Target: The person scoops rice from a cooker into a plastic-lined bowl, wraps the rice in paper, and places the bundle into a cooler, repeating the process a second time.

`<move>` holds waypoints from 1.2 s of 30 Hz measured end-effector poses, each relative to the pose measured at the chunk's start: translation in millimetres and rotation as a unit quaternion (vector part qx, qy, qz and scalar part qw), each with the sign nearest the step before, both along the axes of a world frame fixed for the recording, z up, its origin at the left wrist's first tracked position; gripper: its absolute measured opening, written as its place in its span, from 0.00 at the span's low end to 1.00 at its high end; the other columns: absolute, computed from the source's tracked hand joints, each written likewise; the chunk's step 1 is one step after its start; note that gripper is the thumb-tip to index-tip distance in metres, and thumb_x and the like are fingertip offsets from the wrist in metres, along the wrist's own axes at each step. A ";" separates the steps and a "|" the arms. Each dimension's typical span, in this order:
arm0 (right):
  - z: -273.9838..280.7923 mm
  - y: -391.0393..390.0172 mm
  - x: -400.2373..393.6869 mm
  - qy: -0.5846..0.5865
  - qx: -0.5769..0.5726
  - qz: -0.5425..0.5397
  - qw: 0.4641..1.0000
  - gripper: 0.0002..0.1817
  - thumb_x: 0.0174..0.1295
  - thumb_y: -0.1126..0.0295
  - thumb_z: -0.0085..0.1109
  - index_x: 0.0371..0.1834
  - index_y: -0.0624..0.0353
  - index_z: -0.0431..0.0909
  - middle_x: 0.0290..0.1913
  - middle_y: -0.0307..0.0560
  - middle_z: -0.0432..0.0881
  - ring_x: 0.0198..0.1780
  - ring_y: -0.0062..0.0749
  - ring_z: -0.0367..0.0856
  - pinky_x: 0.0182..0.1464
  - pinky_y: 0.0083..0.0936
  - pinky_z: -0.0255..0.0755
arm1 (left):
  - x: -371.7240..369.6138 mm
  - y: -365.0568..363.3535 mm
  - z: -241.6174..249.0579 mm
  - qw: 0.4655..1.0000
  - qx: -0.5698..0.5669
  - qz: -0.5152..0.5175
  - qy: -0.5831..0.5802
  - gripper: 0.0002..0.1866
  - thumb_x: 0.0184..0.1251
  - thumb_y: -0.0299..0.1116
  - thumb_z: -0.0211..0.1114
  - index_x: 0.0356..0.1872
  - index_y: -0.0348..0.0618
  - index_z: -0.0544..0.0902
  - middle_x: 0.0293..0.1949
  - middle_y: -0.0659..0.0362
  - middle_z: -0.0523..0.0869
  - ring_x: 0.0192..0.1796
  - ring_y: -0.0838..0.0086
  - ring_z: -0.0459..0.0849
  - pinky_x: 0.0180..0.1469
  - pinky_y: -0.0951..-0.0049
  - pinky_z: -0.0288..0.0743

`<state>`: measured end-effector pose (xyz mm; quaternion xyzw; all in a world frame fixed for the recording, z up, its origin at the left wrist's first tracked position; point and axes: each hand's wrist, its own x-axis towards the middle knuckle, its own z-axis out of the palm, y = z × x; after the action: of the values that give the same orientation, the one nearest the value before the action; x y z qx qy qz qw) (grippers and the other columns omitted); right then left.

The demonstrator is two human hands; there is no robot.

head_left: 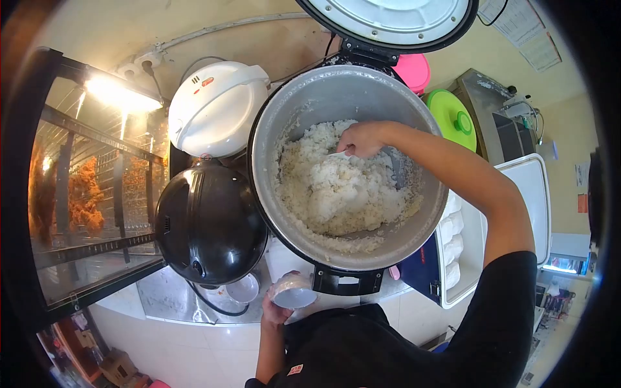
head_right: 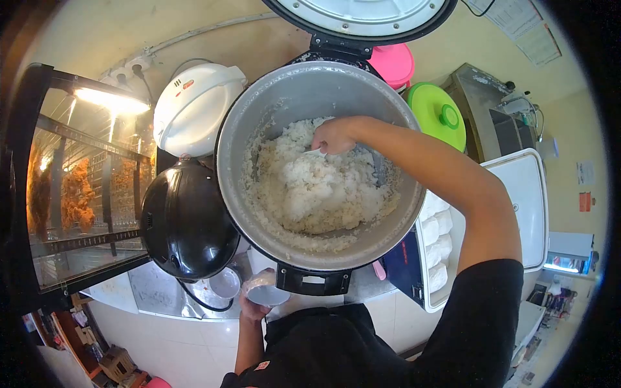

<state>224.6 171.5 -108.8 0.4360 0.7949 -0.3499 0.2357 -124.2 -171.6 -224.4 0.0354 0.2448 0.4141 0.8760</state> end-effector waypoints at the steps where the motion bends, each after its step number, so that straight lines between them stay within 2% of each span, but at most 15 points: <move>1: -0.1 0.4 -3.7 -0.008 -0.007 0.007 1.000 0.18 0.67 0.69 0.53 0.59 0.51 0.82 0.51 0.53 0.86 0.54 0.49 0.82 0.55 0.40 0.74 | -1.5 -1.5 0.7 1.000 0.019 -0.003 0.021 0.45 0.69 0.61 0.51 0.73 0.30 0.61 0.62 0.44 0.79 0.62 0.54 0.82 0.63 0.52 0.77; 3: 0.4 3.3 -16.7 -0.023 -0.017 0.024 0.999 0.20 0.67 0.67 0.55 0.61 0.51 0.81 0.56 0.53 0.85 0.58 0.49 0.82 0.58 0.39 0.74 | -2.9 -2.0 6.0 0.999 0.034 -0.002 0.042 0.46 0.68 0.63 0.53 0.72 0.29 0.61 0.63 0.44 0.78 0.62 0.52 0.81 0.62 0.46 0.77; 5: -13.2 5.4 -22.1 0.012 0.002 0.064 0.998 0.16 0.67 0.66 0.55 0.56 0.54 0.82 0.52 0.52 0.86 0.54 0.48 0.83 0.55 0.40 0.74 | -4.6 2.9 16.0 0.999 0.031 0.004 0.044 0.49 0.66 0.66 0.55 0.72 0.29 0.62 0.65 0.44 0.75 0.63 0.51 0.80 0.59 0.35 0.78; 8: -18.7 9.8 -37.9 0.005 0.000 0.118 0.993 0.12 0.67 0.65 0.55 0.48 0.57 0.81 0.45 0.51 0.86 0.47 0.49 0.82 0.50 0.40 0.73 | -13.7 0.0 11.3 0.999 0.029 0.008 -0.017 0.52 0.62 0.68 0.58 0.71 0.27 0.63 0.65 0.43 0.75 0.65 0.49 0.78 0.59 0.36 0.78; 11: -15.4 5.9 -41.4 0.048 -0.013 0.119 0.992 0.12 0.68 0.65 0.53 0.46 0.60 0.80 0.43 0.53 0.86 0.46 0.49 0.82 0.49 0.40 0.72 | -18.0 0.3 11.3 0.985 0.173 0.027 0.002 0.56 0.55 0.66 0.68 0.71 0.26 0.63 0.64 0.40 0.74 0.65 0.48 0.76 0.58 0.36 0.79; 14: -21.7 -6.0 -41.1 0.136 -0.060 0.104 0.983 0.12 0.70 0.65 0.53 0.47 0.60 0.79 0.42 0.53 0.85 0.45 0.44 0.82 0.48 0.38 0.72 | -27.6 -1.5 10.8 0.984 0.037 0.059 -0.163 0.61 0.48 0.63 0.77 0.75 0.32 0.58 0.68 0.38 0.69 0.66 0.40 0.73 0.54 0.30 0.79; 16: -14.6 -7.0 -39.5 0.166 -0.079 0.096 0.978 0.12 0.71 0.65 0.53 0.48 0.61 0.79 0.39 0.50 0.84 0.42 0.39 0.81 0.47 0.36 0.72 | -23.4 21.3 55.1 0.976 0.081 0.079 -0.185 0.61 0.48 0.63 0.77 0.77 0.38 0.56 0.69 0.37 0.67 0.67 0.36 0.72 0.52 0.26 0.78; 17: -4.4 -9.3 -35.9 0.167 -0.078 0.090 0.979 0.12 0.72 0.65 0.52 0.48 0.61 0.79 0.37 0.48 0.84 0.41 0.35 0.80 0.46 0.34 0.72 | -13.3 38.5 86.3 0.963 0.139 0.089 -0.215 0.54 0.59 0.64 0.67 0.79 0.48 0.53 0.70 0.36 0.65 0.68 0.31 0.69 0.50 0.23 0.77; 21: 46.5 -9.3 -7.1 0.188 -0.123 0.015 0.974 0.13 0.73 0.66 0.53 0.49 0.65 0.79 0.33 0.39 0.80 0.36 0.25 0.75 0.43 0.29 0.72 | -6.6 89.4 179.6 0.977 0.183 0.103 -0.032 0.44 0.70 0.62 0.53 0.80 0.51 0.53 0.72 0.43 0.66 0.70 0.38 0.70 0.59 0.27 0.73; 24: 122.6 -17.7 2.6 0.210 -0.103 -0.070 0.970 0.11 0.74 0.68 0.52 0.46 0.67 0.79 0.32 0.34 0.77 0.35 0.21 0.73 0.41 0.27 0.72 | 22.1 118.0 220.7 0.963 0.218 0.122 0.101 0.40 0.74 0.59 0.49 0.80 0.51 0.53 0.72 0.49 0.68 0.71 0.46 0.71 0.66 0.35 0.71; 27: 187.5 -24.1 -0.7 0.199 -0.041 -0.043 0.978 0.10 0.72 0.69 0.53 0.44 0.64 0.81 0.32 0.39 0.81 0.34 0.24 0.78 0.40 0.28 0.72 | 55.3 146.4 240.0 0.966 0.204 0.123 0.099 0.37 0.75 0.57 0.50 0.78 0.51 0.57 0.72 0.54 0.70 0.71 0.52 0.72 0.69 0.44 0.69; 29: 223.8 -47.6 -23.2 0.126 0.142 0.051 0.981 0.08 0.69 0.69 0.55 0.43 0.61 0.81 0.32 0.43 0.83 0.35 0.29 0.83 0.39 0.29 0.73 | 79.0 164.7 237.6 0.975 0.188 0.097 0.071 0.35 0.76 0.56 0.50 0.76 0.50 0.59 0.71 0.55 0.70 0.70 0.54 0.73 0.69 0.48 0.69; 32: 241.7 -111.4 -80.2 -0.047 0.365 0.129 0.921 0.07 0.63 0.68 0.59 0.40 0.57 0.82 0.33 0.47 0.85 0.37 0.38 0.86 0.38 0.34 0.73 | 107.4 179.9 239.5 0.987 0.128 0.088 -0.034 0.32 0.76 0.57 0.51 0.72 0.49 0.65 0.69 0.56 0.73 0.68 0.58 0.74 0.70 0.50 0.68; 33: 241.8 -126.3 -90.6 -0.112 0.427 0.144 0.886 0.07 0.60 0.67 0.60 0.39 0.56 0.83 0.33 0.48 0.86 0.38 0.41 0.87 0.38 0.36 0.74 | 115.2 184.1 234.4 0.987 0.105 0.113 -0.035 0.32 0.76 0.59 0.49 0.70 0.47 0.69 0.65 0.54 0.76 0.65 0.58 0.76 0.65 0.54 0.74; 36: 244.3 -134.6 -86.7 -0.059 0.503 0.119 0.854 0.06 0.58 0.65 0.62 0.34 0.53 0.82 0.32 0.44 0.87 0.39 0.40 0.88 0.39 0.44 0.74 | 113.2 191.6 217.1 0.988 0.086 0.087 -0.090 0.34 0.75 0.62 0.46 0.67 0.45 0.71 0.61 0.52 0.78 0.59 0.57 0.80 0.53 0.59 0.80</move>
<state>137.9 36.9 135.5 0.4166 0.8930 0.1551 0.0702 -11.0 20.0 -7.3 0.0515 0.1310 0.5099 0.8486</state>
